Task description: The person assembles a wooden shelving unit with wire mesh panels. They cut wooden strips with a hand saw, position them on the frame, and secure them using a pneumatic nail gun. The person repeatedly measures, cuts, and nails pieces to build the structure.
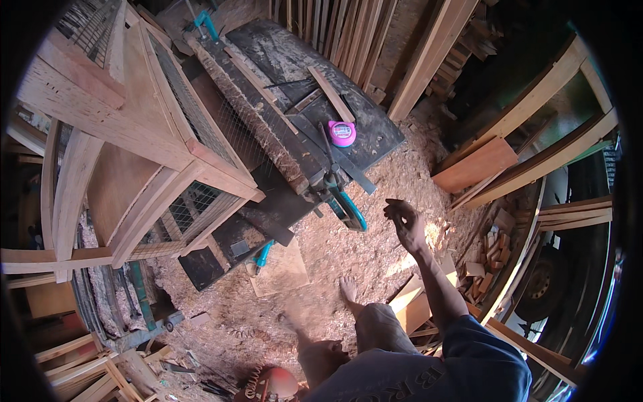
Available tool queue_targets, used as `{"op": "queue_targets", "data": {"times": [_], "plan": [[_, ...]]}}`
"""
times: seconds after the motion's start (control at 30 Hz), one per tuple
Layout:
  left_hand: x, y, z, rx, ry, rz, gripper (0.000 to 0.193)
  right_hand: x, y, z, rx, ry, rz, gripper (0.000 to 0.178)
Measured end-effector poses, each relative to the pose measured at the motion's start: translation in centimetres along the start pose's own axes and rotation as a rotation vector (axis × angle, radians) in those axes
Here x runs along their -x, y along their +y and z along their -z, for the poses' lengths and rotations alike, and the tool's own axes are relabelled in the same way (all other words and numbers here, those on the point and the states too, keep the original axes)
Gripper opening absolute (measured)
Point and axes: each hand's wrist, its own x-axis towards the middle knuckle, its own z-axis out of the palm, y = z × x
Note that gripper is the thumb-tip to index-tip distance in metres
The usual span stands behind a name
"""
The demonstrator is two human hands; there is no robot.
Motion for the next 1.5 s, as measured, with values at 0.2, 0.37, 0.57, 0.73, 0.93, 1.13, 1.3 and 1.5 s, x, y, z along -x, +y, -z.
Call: {"op": "queue_targets", "data": {"times": [0.2,0.37,0.57,0.73,0.93,1.13,1.3,1.5], "plan": [[0.6,-2.9,-5.2,0.039,0.029,-0.007,0.035,-10.4,-4.2,0.0,0.231,0.040,0.320,0.022],[1.0,-4.2,-9.3,0.086,0.057,-0.019,0.035,-20.0,-7.4,-3.6,0.472,0.082,0.448,0.025],[1.0,-5.0,-12.1,0.132,0.081,-0.028,0.034,-29.4,-7.4,-6.9,0.780,-0.009,0.244,0.058],[0.6,-6.1,-13.3,0.158,0.110,-0.043,0.034,-31.2,-6.3,-7.2,0.567,-0.052,0.145,0.058],[0.5,-6.9,-14.1,0.163,0.160,-0.069,0.034,-30.8,-7.0,-4.6,-0.534,-0.108,0.048,0.028],[1.9,-3.3,-9.0,0.369,0.106,-0.030,0.028,-23.1,-10.2,0.3,-1.018,-0.144,0.252,0.016],[0.3,0.0,-3.0,0.576,0.352,-0.059,0.026,-11.5,-11.9,3.7,-1.212,-0.124,0.394,0.033],[-2.2,3.9,3.9,0.764,0.580,-0.270,0.023,-4.9,-13.3,4.7,-1.402,-0.444,0.390,0.063]]}}
